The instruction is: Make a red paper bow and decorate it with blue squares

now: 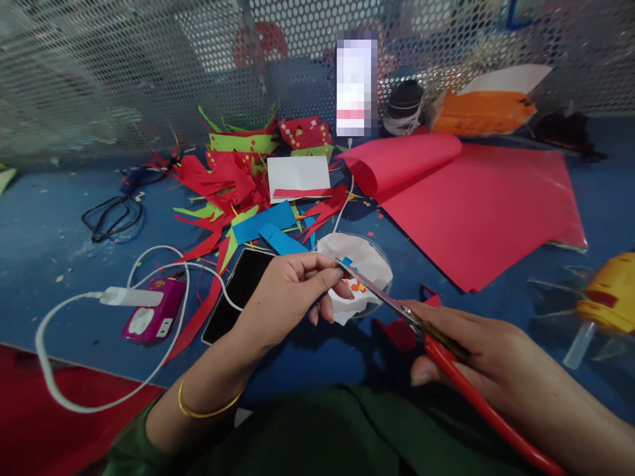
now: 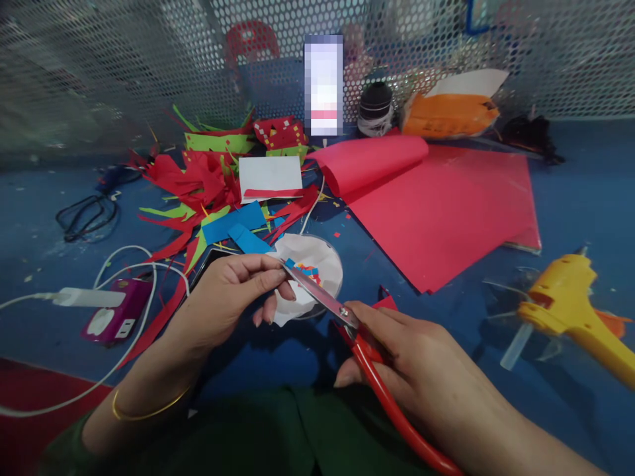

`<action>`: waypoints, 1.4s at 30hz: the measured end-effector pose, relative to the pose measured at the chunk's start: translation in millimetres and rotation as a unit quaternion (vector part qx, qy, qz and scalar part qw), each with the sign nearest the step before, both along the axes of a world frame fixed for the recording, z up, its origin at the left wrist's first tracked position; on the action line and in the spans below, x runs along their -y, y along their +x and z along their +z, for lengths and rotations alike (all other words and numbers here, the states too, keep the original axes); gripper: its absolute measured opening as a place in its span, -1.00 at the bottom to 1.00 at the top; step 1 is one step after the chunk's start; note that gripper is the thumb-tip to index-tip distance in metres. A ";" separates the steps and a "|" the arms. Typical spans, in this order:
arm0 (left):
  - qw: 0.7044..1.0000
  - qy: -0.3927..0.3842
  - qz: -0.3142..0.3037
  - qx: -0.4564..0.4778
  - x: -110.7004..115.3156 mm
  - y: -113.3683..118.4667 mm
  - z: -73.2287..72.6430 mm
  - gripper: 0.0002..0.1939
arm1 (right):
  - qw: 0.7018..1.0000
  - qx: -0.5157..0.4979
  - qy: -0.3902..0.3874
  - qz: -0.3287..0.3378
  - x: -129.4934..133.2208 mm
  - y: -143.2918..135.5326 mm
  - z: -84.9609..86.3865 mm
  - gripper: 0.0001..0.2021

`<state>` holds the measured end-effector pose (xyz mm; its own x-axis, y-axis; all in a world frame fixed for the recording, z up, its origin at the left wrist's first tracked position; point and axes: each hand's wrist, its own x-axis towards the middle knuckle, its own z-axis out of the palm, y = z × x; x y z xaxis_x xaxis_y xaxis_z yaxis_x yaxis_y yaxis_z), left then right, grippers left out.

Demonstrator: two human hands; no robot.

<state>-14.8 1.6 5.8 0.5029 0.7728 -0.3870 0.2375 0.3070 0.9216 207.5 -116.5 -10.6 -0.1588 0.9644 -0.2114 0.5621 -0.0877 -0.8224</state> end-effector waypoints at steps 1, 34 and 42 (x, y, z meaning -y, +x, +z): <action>1.000 -0.006 -0.002 0.001 -0.4 -0.6 -0.4 -0.80 | 1.000 0.002 -0.002 -0.001 0.7 0.6 -0.3 -0.79; 1.000 -0.015 0.016 0.013 -1.3 -1.4 1.1 -0.84 | 0.996 0.054 0.051 -0.045 2.2 4.8 -2.7 -0.45; 1.000 -0.011 0.021 0.019 -0.9 -0.8 -0.1 -0.80 | 0.996 0.064 0.049 -0.026 1.1 4.8 -1.8 -0.46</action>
<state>-15.6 2.5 5.7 0.4844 0.7852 -0.3856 0.1881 0.3370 0.9225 212.3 -117.6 -12.4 -0.0850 0.9877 -0.1313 0.6594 -0.0430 -0.7506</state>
